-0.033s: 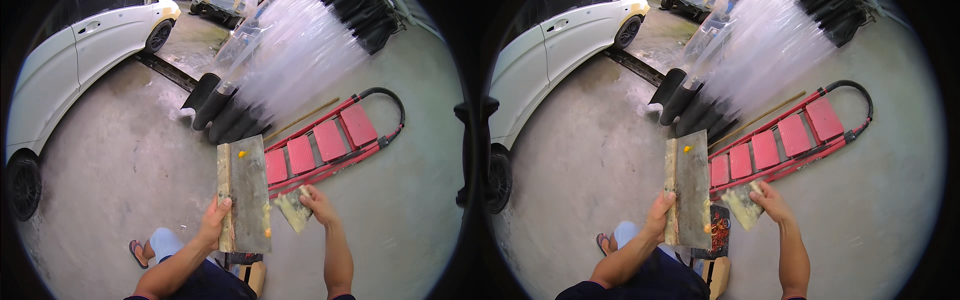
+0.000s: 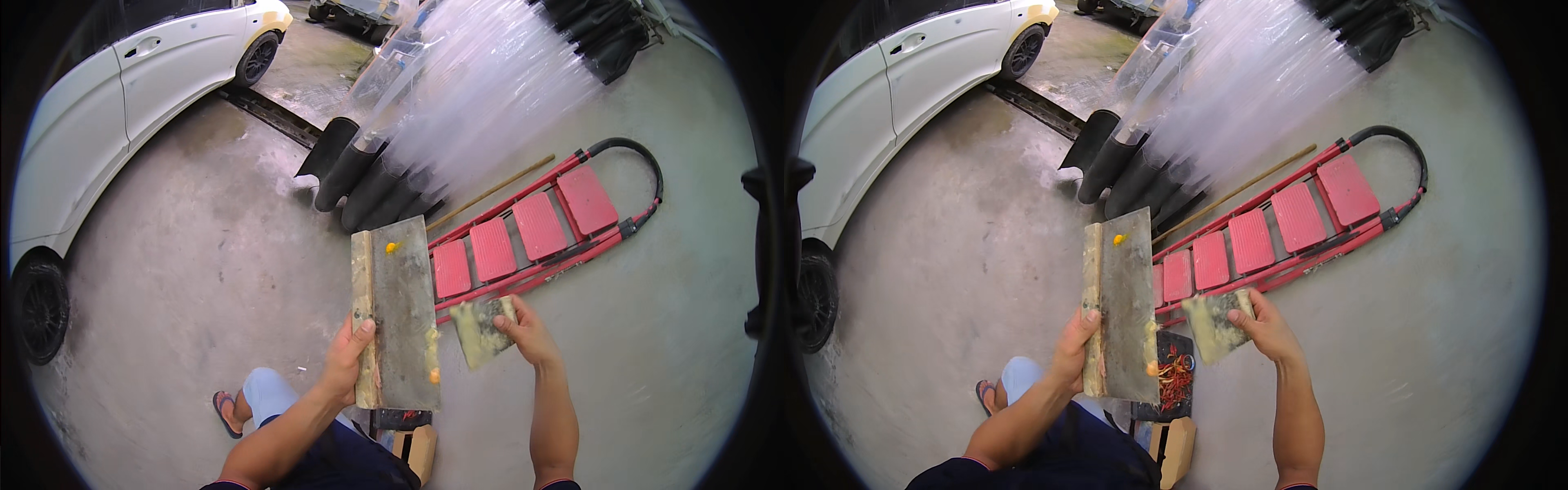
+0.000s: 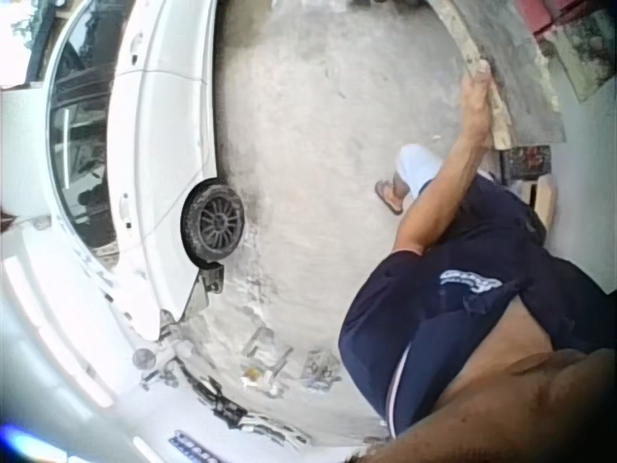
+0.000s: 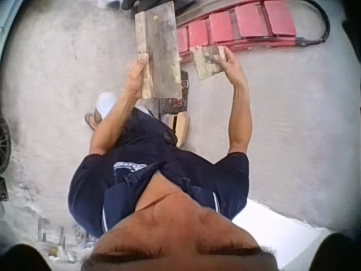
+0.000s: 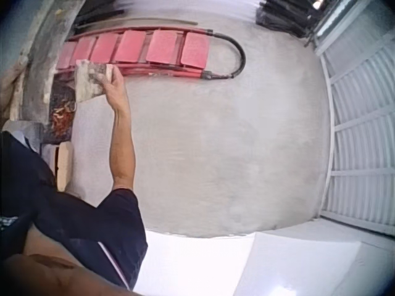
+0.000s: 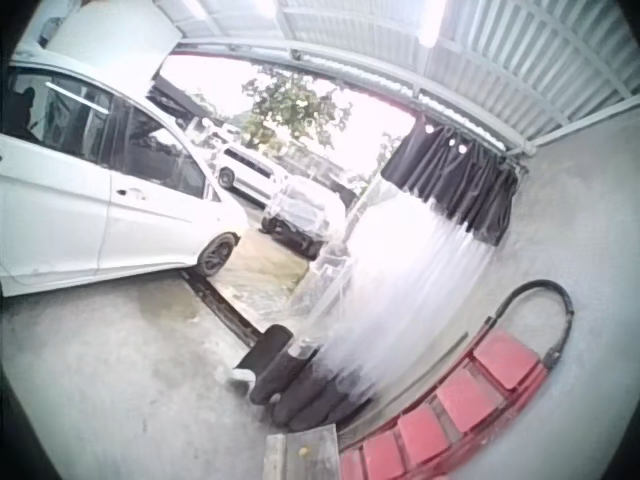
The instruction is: The person opens a can of yellow body filler, scoops some onto a wooden mixing board, and mixes it with a putty knife. They then apply the filler to a small dent on the rear quarter panel of a white car using the putty knife.
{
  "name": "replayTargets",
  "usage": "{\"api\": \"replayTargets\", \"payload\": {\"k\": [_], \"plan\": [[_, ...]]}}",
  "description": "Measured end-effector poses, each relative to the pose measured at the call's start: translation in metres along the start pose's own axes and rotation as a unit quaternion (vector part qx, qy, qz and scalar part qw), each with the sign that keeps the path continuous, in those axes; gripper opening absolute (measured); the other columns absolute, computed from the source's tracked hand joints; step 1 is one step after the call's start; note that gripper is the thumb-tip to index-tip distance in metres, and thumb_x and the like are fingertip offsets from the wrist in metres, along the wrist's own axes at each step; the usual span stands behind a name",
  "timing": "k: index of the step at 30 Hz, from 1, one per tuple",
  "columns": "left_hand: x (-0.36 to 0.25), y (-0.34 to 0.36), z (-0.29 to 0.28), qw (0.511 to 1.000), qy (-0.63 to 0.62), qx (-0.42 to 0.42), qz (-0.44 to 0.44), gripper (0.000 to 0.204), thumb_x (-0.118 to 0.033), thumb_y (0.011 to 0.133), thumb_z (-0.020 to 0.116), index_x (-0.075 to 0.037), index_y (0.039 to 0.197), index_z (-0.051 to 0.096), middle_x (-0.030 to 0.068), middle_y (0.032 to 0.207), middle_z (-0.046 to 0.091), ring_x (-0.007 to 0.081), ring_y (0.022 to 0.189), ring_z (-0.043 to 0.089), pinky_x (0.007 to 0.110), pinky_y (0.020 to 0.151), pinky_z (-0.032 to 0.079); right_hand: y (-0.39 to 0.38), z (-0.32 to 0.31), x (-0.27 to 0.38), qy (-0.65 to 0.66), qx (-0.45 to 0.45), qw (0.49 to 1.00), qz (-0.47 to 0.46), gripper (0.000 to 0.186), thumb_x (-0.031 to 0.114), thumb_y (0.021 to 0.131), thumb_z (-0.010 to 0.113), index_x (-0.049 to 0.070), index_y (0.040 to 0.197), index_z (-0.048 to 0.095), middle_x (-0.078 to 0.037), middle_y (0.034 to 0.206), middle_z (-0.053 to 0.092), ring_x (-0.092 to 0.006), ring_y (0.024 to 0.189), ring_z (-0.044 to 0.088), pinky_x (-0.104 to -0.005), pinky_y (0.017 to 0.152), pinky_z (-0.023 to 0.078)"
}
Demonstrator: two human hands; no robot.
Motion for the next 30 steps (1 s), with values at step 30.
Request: {"api": "replayTargets", "payload": {"k": [30], "plan": [[-0.26, 0.061, -0.05, 0.888, 0.164, -0.181, 0.389, 0.042, -0.019, 0.112, 0.053, -0.004, 0.148, 0.039, 0.0102, 0.134, 0.057, 0.0163, 0.122, 0.055, 0.035, 0.107, 0.045, 0.165, 0.22, 0.165, -0.488, -0.034, 0.759, -0.43, 0.055, 0.002, 0.069, 0.069, 0.016, 0.121, 0.077, -0.005, 0.122, 0.07, -0.0316, 0.12, 0.063, -0.044, 0.094, 0.051]]}}
Point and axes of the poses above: each hand's wrist, its own y-axis towards the middle knuckle, its own z-axis out of the palm, x = y × z, the point moved 3 cm from there along y, towards the middle knuckle
